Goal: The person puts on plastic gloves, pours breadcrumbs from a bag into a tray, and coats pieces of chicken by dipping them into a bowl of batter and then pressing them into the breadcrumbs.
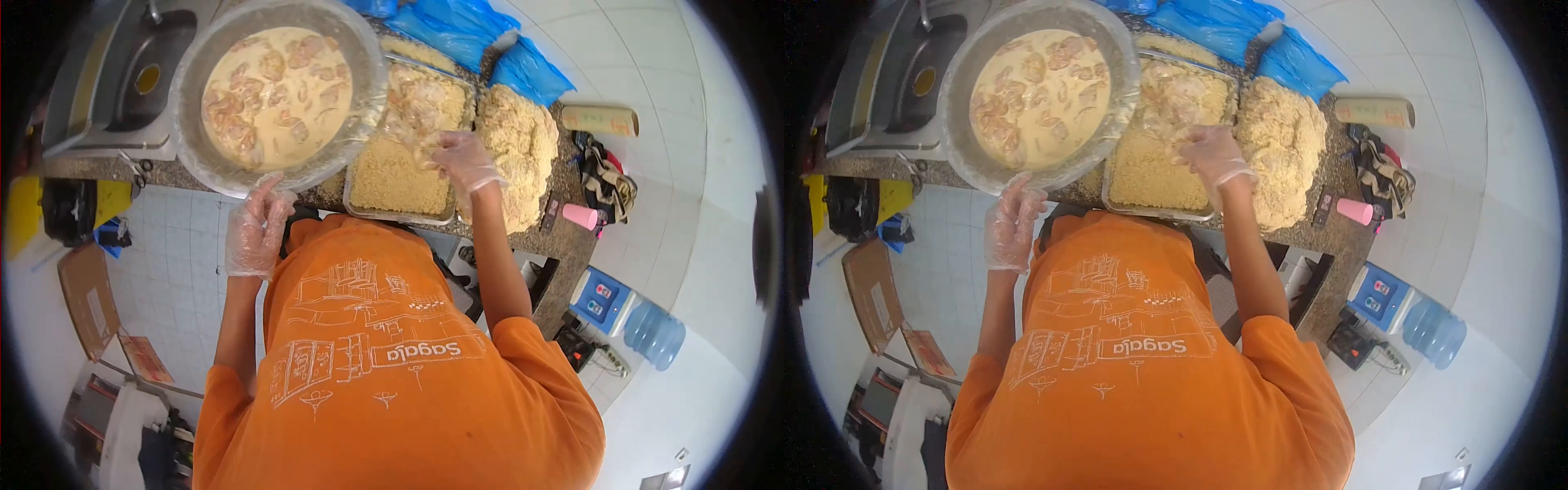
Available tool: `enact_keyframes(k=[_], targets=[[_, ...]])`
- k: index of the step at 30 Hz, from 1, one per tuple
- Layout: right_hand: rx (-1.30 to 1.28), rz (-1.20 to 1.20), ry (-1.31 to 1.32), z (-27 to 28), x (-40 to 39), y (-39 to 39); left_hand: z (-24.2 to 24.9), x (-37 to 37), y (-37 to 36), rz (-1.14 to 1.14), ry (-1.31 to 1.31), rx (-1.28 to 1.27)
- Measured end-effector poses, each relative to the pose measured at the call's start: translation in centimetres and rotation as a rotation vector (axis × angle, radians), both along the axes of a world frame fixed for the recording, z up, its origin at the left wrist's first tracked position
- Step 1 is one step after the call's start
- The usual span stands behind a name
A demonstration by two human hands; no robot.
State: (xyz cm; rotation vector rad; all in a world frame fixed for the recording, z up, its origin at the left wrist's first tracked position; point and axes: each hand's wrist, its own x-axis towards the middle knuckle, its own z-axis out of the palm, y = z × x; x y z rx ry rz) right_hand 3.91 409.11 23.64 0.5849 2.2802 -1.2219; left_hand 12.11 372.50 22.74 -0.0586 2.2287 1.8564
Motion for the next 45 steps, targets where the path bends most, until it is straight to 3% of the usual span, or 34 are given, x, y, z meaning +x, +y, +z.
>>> enact_keyframes(k=[3,5,7,8,10,11,13,14,16,18,19,23,24,26,28,29,31,33,34,35,36,38,40,41,42,44,45], targets=[[-0.187,-0.103,-0.011,-5.4,0.6,1.6,0.1,0.3,1.5,-0.099,0.036,-0.042],[-0.289,-0.148,0.000,-5.5,1.1,1.2,0.1,0.5,2.2,-0.156,0.067,-0.065],[0.026,-0.111,0.112,-4.7,2.1,1.2,0.2,0.8,3.1,-0.194,0.036,-0.117],[0.021,-0.125,0.112,-4.4,2.7,1.9,0.1,0.9,3.6,-0.208,0.037,-0.122],[0.328,0.051,0.269,-3.8,3.7,3.9,0.2,0.8,4.8,-0.217,0.047,-0.161],[0.325,0.040,0.268,-3.5,4.4,4.4,0.3,0.5,5.9,-0.228,0.048,-0.166],[0.322,0.101,0.045,-3.0,5.7,5.1,0.3,-0.4,9.0,-0.264,-0.275,-0.069],[0.319,0.091,0.042,-4.8,6.5,5.3,-1.5,-0.9,10.5,-0.353,-0.180,-0.191],[0.488,0.300,-0.013,-9.8,8.2,5.0,-6.1,-1.2,14.2,-0.451,-0.084,-0.315],[0.470,0.291,0.054,-10.0,9.2,3.8,-8.7,-0.9,17.6,-0.495,-0.062,-0.736],[0.456,0.291,0.128,-9.6,9.5,3.4,-8.7,-1.4,18.3,-0.501,-0.065,-0.738],[0.330,0.098,0.132,-9.6,10.1,4.1,-9.8,-2.5,20.2,-0.264,-0.567,-0.412],[0.440,0.186,0.244,-12.3,10.9,3.4,-10.4,-2.2,20.5,-0.188,-0.738,-0.295],[0.546,0.269,0.354,-13.2,10.6,1.9,-9.3,-2.1,22.5,-0.154,-0.774,-0.254],[-0.004,-0.128,0.011,-12.0,8.8,1.1,-9.0,-2.5,23.5,-0.115,-0.802,-0.208],[-0.008,-0.130,0.012,-12.6,8.7,1.3,-9.3,-2.6,23.7,-0.043,-0.815,0.014],[-0.452,-0.351,0.131,-13.7,9.0,1.8,-9.1,-2.5,23.3,0.023,-0.825,0.226],[-0.598,-0.487,0.104,-9.6,8.3,2.4,-4.6,-3.0,22.7,0.134,-0.688,0.509],[-0.740,-0.617,0.081,-6.8,7.8,2.7,-4.0,-3.2,22.3,0.127,-0.694,0.505],[-0.679,-0.639,0.195,-4.7,7.8,2.7,-3.7,-3.6,21.7,0.045,-0.476,0.264],[-0.677,-0.644,0.200,-5.0,7.8,3.1,-5.7,-3.7,21.2,0.148,-0.478,0.244],[0.284,-0.227,-0.078,-7.0,8.1,3.7,-8.0,-3.6,20.9,0.247,-0.477,0.223],[0.351,-0.147,-0.052,-11.4,8.9,2.0,-8.6,-3.4,20.9,0.220,-0.809,0.146],[0.420,-0.064,-0.031,-12.3,8.9,1.2,-9.1,-3.2,21.5,0.217,-0.811,0.144],[0.420,-0.064,-0.034,-13.1,8.7,1.2,-9.7,-3.0,22.7,0.091,-0.915,0.276],[-0.290,-0.371,-0.120,-12.8,7.5,1.0,-11.3,-3.3,23.3,-0.040,-1.007,0.406],[-0.290,-0.371,-0.119,-12.0,7.7,1.2,-12.0,-3.5,23.2,0.021,-0.941,0.390]])
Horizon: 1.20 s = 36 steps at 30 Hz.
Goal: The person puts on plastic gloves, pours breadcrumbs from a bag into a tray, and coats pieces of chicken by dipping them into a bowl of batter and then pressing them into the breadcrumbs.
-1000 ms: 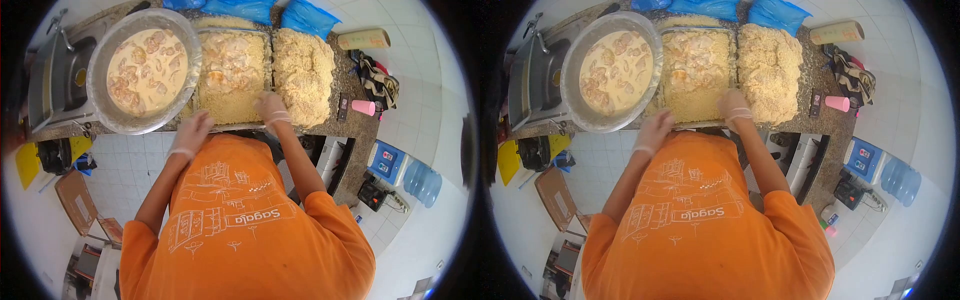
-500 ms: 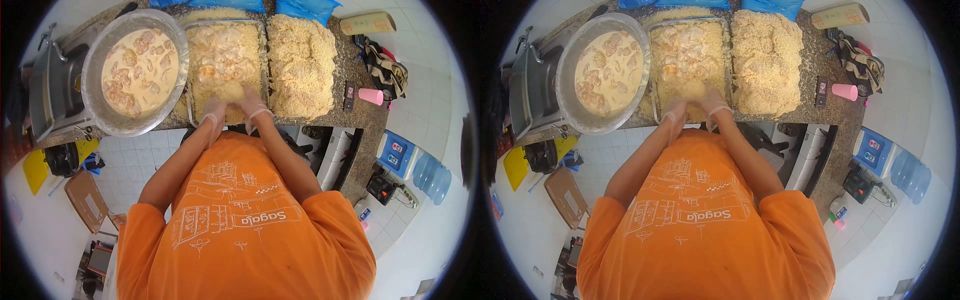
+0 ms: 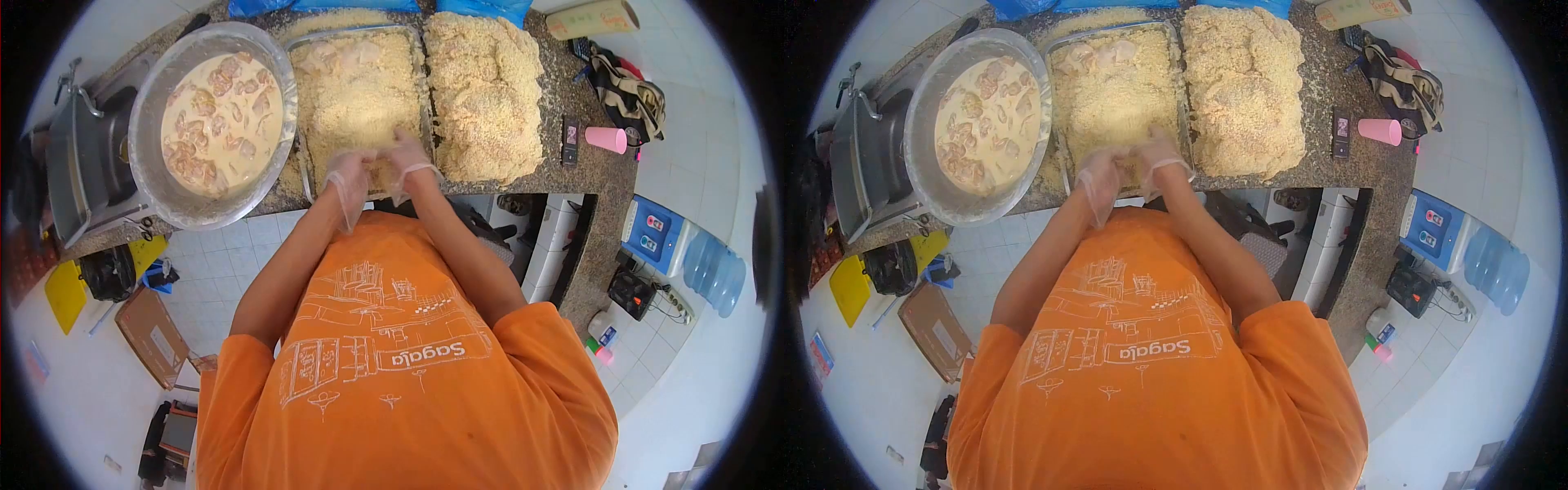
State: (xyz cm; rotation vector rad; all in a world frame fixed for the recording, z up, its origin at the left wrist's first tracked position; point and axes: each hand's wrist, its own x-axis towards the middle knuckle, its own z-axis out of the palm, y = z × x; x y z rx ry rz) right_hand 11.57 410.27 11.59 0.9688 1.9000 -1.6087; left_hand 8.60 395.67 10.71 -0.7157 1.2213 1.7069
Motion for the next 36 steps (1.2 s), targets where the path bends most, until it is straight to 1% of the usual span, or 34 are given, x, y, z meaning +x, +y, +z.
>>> enact_keyframes(k=[2,4,5,6,7,8,9,10,11,12,13,14,15,16,17,18,19,20,21,22,23,24,25,26,27,28,29,30,31,32,33,34,35,36], targets=[[-0.440,-0.440,0.264,3.6,-0.1,0.5,2.1,-0.8,0.2,0.058,0.054,-0.046],[-0.364,-0.488,0.274,2.7,0.6,1.7,6.0,-0.8,0.4,0.548,0.198,0.175],[-0.286,-0.530,0.298,2.2,0.7,2.1,6.6,-0.8,0.1,0.545,0.198,0.178],[-0.283,-0.530,0.304,1.6,0.9,2.2,7.0,-1.0,-0.4,0.454,0.162,-0.055],[0.230,-0.186,0.224,0.8,1.2,2.2,7.1,-1.1,-0.9,0.359,0.122,-0.289],[0.730,0.171,0.127,0.6,1.2,1.9,6.0,-1.2,-1.3,0.359,0.123,-0.288],[0.729,0.172,0.126,0.2,1.0,1.2,3.7,-1.0,-1.4,0.113,0.098,-0.322],[0.672,0.205,0.064,0.0,0.4,0.0,1.4,-0.7,-1.4,-0.135,0.071,-0.353],[0.615,0.238,0.002,-0.3,-0.1,-0.9,-0.7,-0.2,-1.0,-0.136,0.068,-0.353],[0.617,0.237,0.004,-1.3,-0.4,-1.2,-2.7,0.1,-0.3,0.012,-0.059,-0.077],[0.391,0.105,-0.025,-1.7,-1.1,-1.5,-2.8,-0.1,0.1,0.157,-0.182,0.203],[0.164,-0.025,-0.057,-2.0,-1.2,-1.6,-2.8,0.0,0.0,0.157,-0.181,0.203],[0.164,-0.023,-0.058,-2.1,-0.7,-1.1,-2.9,0.1,-0.2,0.254,-0.027,0.229],[0.010,-0.153,0.065,1.5,-1.0,-0.6,-2.2,-0.1,-0.4,0.351,0.131,0.253],[-0.147,-0.281,0.181,3.8,-0.9,0.0,0.4,-0.4,-0.8,0.354,0.129,0.251],[-0.149,-0.281,0.172,4.0,-0.6,1.0,4.8,-0.9,-1.5,0.448,0.156,0.283],[-0.257,-0.353,0.232,4.3,-0.6,2.1,7.1,-1.0,-1.8,0.541,0.184,0.316],[-0.365,-0.423,0.298,4.4,-0.6,2.6,6.2,-1.1,-2.1,0.539,0.182,0.316],[-0.365,-0.424,0.300,4.5,-0.5,2.6,4.4,-1.3,-2.6,0.596,0.156,0.211],[0.055,-0.196,0.191,5.0,-0.3,2.4,2.9,-1.4,-3.1,0.652,0.132,0.108],[0.473,0.036,0.076,5.2,-0.5,2.2,1.8,-1.3,-3.5,0.653,0.138,0.111],[0.474,0.035,0.077,4.5,-0.5,1.9,0.8,-0.9,-3.8,0.201,0.183,-0.153],[0.561,0.254,0.030,2.6,-0.2,1.1,-0.3,-0.2,-4.0,-0.257,0.215,-0.409],[0.645,0.474,-0.013,0.3,-0.2,0.2,-2.2,0.4,-3.4,-0.255,0.215,-0.409],[0.646,0.475,-0.010,-3.6,0.0,-0.7,-4.4,0.7,-2.2,-0.045,0.092,-0.067],[0.632,0.439,0.078,-8.5,0.4,-1.8,-5.4,0.9,-1.5,0.163,-0.034,0.274],[0.626,0.419,0.124,-8.4,0.3,-1.9,-5.2,0.8,-1.4,0.164,-0.032,0.274],[0.618,0.401,0.169,-8.3,0.1,-2.0,-4.8,0.5,-1.4,0.160,-0.009,0.186],[0.356,0.210,0.130,-3.0,-0.9,-1.6,-4.2,0.1,-1.3,0.155,0.014,0.097],[0.093,0.020,0.086,0.9,-1.7,-1.1,-1.2,-0.5,-1.2,0.154,0.013,0.096],[0.093,0.021,0.083,2.3,-2.1,-0.5,4.1,-1.3,-1.2,0.204,0.129,0.188],[-0.023,-0.109,0.237,3.2,-2.3,0.0,7.7,-2.1,-1.2,0.254,0.245,0.280],[-0.138,-0.239,0.393,3.9,-2.4,0.4,8.8,-2.9,-1.4,0.255,0.243,0.282],[-0.136,-0.238,0.394,4.0,-2.9,0.9,9.4,-3.9,-1.9,-0.051,0.538,-0.083]])
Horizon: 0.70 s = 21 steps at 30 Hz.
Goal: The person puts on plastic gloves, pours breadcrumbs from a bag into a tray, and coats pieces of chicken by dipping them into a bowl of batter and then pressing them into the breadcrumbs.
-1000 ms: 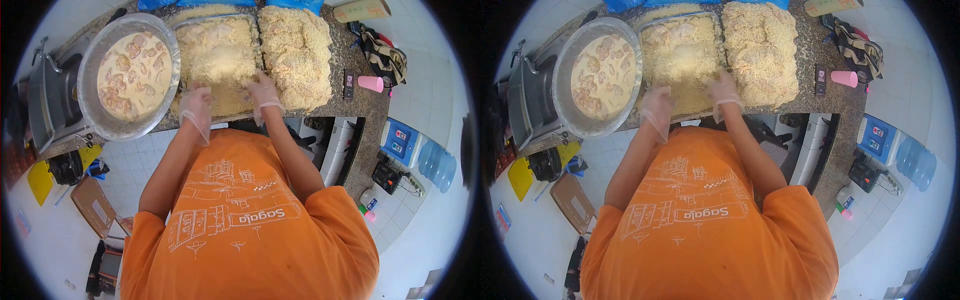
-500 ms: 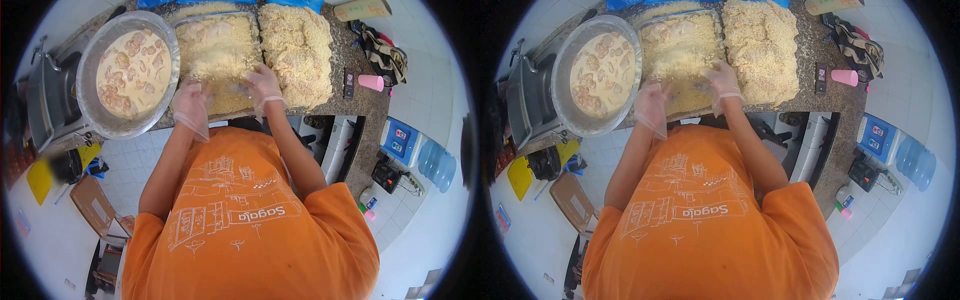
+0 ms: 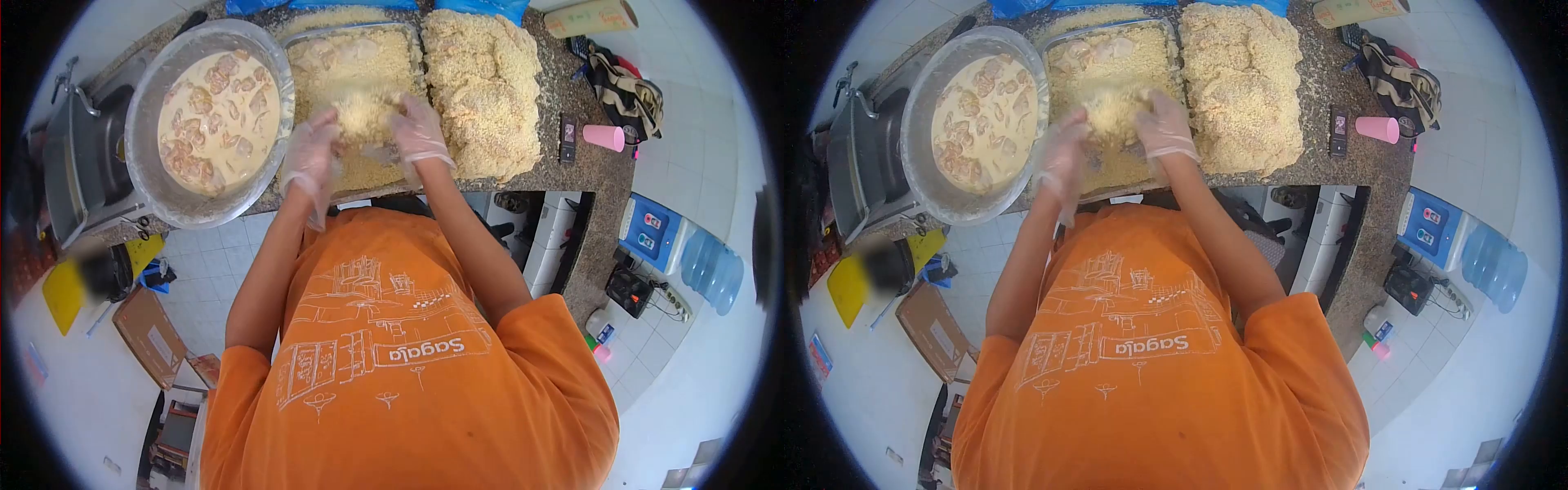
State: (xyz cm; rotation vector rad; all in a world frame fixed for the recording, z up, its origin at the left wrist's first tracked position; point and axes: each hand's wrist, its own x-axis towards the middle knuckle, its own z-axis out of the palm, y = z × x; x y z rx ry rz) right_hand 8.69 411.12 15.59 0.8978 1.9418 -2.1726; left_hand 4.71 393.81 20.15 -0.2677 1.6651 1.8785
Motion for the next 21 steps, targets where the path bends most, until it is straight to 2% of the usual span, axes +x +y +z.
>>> enact_keyframes(k=[1,2,3,4,5,7,8,9,10,11,12,14,15,16,17,18,19,21], targets=[[0.582,0.216,-0.045,-0.1,-0.7,0.5,0.1,-0.6,-0.4,-0.210,0.286,-0.429],[1.164,0.432,-0.088,-0.3,-1.3,0.8,-2.6,-0.7,-0.2,-0.208,0.288,-0.430],[1.164,0.431,-0.084,-1.0,-1.5,0.5,-7.2,-0.4,0.3,-0.335,0.666,-0.803],[1.250,0.540,-0.094,-2.2,-1.3,-0.1,-9.7,-0.2,0.5,-0.461,1.047,-1.172],[1.338,0.650,-0.102,-2.8,-1.3,-0.4,-8.8,0.0,0.5,-0.458,1.049,-1.172],[1.244,0.657,-0.097,-2.8,0.4,-0.1,-6.8,1.3,-0.2,-0.792,0.686,-1.034],[1.142,0.668,-0.098,-2.5,1.5,-0.2,-6.4,2.5,-0.8,-0.791,0.685,-1.034],[1.140,0.672,-0.100,-2.2,2.4,-0.5,-6.2,4.0,-1.4,-0.766,0.824,-1.062],[1.289,0.740,-0.068,-2.0,3.3,-0.8,-6.6,4.9,-1.7,-0.737,0.961,-1.088],[1.437,0.807,-0.036,-2.0,3.8,-1.0,-7.8,5.3,-1.9,-0.740,0.954,-1.087],[1.432,0.813,-0.043,-2.2,4.0,-1.0,-9.2,5.9,-2.0,-0.790,0.970,-1.045],[1.421,1.051,0.036,-1.3,3.6,-1.2,-7.8,5.7,-1.7,-0.839,0.987,-1.002],[1.427,1.045,0.041,-0.8,2.5,-0.9,-7.0,4.8,-1.6,-0.987,0.880,-1.027],[1.196,1.183,-0.179,1.9,0.6,-0.8,-6.0,4.1,-1.3,-1.133,0.767,-1.045],[0.946,1.299,-0.394,3.4,-0.4,-0.7,-7.2,4.6,-1.8,-1.132,0.773,-1.044],[0.955,1.295,-0.391,2.0,0.6,-0.4,-9.5,5.2,-2.4,-1.093,0.820,-0.944],[1.308,1.260,-0.057,-0.8,2.9,-0.1,-10.9,5.6,-2.8,-1.055,0.862,-0.844],[1.628,1.185,0.295,-1.3,4.0,-0.2,-9.9,5.3,-2.4,-1.133,0.788,-0.896]])
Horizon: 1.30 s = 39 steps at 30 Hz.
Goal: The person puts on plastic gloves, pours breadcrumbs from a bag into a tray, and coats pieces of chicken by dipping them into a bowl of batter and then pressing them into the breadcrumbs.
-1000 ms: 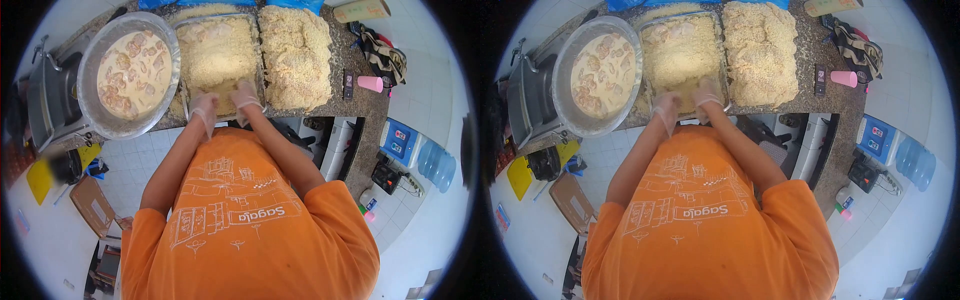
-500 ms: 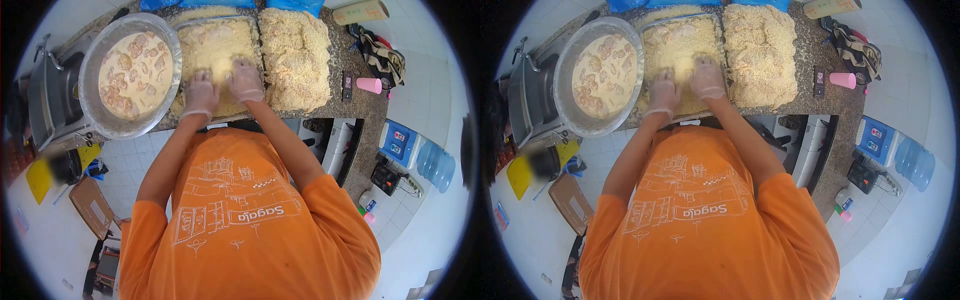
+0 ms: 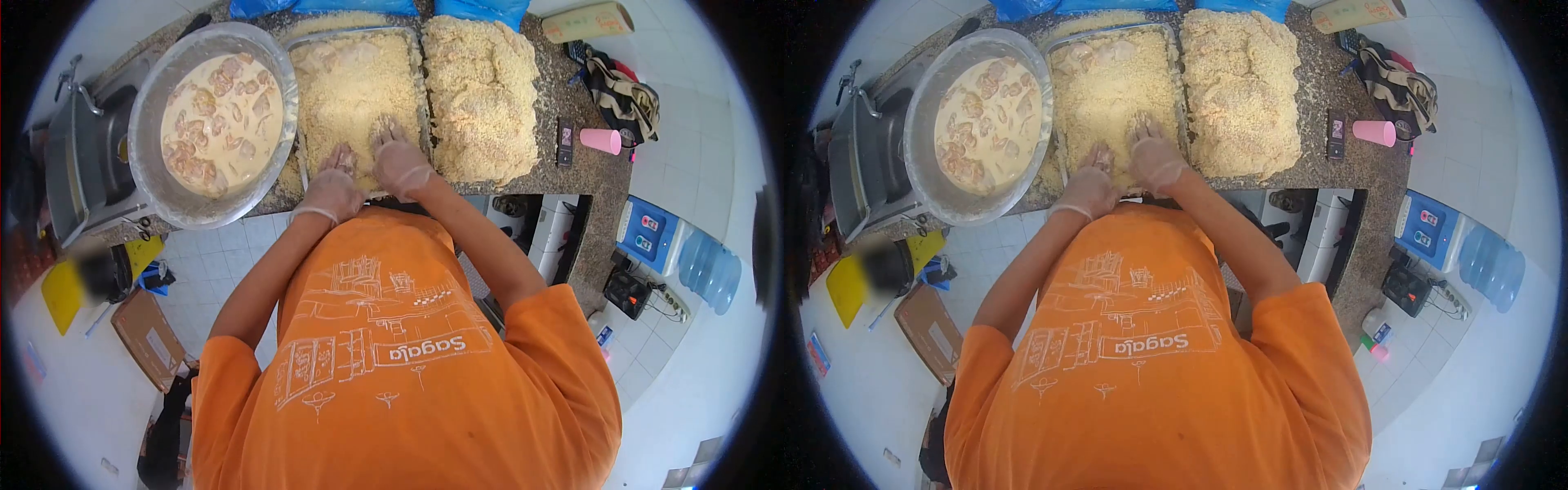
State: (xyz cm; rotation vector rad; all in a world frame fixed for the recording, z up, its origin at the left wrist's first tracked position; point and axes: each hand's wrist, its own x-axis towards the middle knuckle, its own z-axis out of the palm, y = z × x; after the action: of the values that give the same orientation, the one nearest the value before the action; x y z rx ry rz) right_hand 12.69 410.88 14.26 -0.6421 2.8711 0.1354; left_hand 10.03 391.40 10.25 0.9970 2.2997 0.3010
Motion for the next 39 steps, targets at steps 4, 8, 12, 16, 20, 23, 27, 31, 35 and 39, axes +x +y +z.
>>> enact_keyframes(k=[4,8,12,16,20,23,27,31,35,39], targets=[[-0.209,-0.143,-0.368,3.4,-1.5,-0.6,8.5,-1.3,1.3,0.099,-0.059,0.067],[-0.132,-0.124,-0.559,3.6,-3.2,-0.5,6.2,-2.5,0.8,-0.208,-0.067,-0.130],[-0.091,-0.247,-0.581,3.2,-4.1,0.3,10.7,-3.3,2.5,0.018,-0.095,-0.200],[-0.117,-0.129,-0.184,-2.4,-1.5,-0.3,3.2,-1.1,4.7,0.233,0.030,-0.119],[-0.201,-0.084,-0.138,-3.5,-2.6,1.0,1.0,-1.7,6.1,0.198,0.101,-0.074],[-0.266,-0.304,-0.361,-0.3,-4.9,1.3,2.5,-2.6,5.3,0.232,0.113,-0.087],[-0.429,-0.532,-0.290,5.2,-6.1,3.7,8.6,-5.5,2.6,0.183,-0.016,-0.092],[-0.539,-0.474,-0.320,8.0,-9.0,5.2,13.9,-7.8,3.0,0.210,-0.090,-0.094],[-0.194,-0.445,-0.260,6.7,-10.6,5.0,8.7,-9.1,3.3,0.301,0.011,-0.129],[-0.216,-0.635,-0.608,4.9,-4.6,3.4,8.0,-4.9,1.0,0.421,-0.066,-0.155]])
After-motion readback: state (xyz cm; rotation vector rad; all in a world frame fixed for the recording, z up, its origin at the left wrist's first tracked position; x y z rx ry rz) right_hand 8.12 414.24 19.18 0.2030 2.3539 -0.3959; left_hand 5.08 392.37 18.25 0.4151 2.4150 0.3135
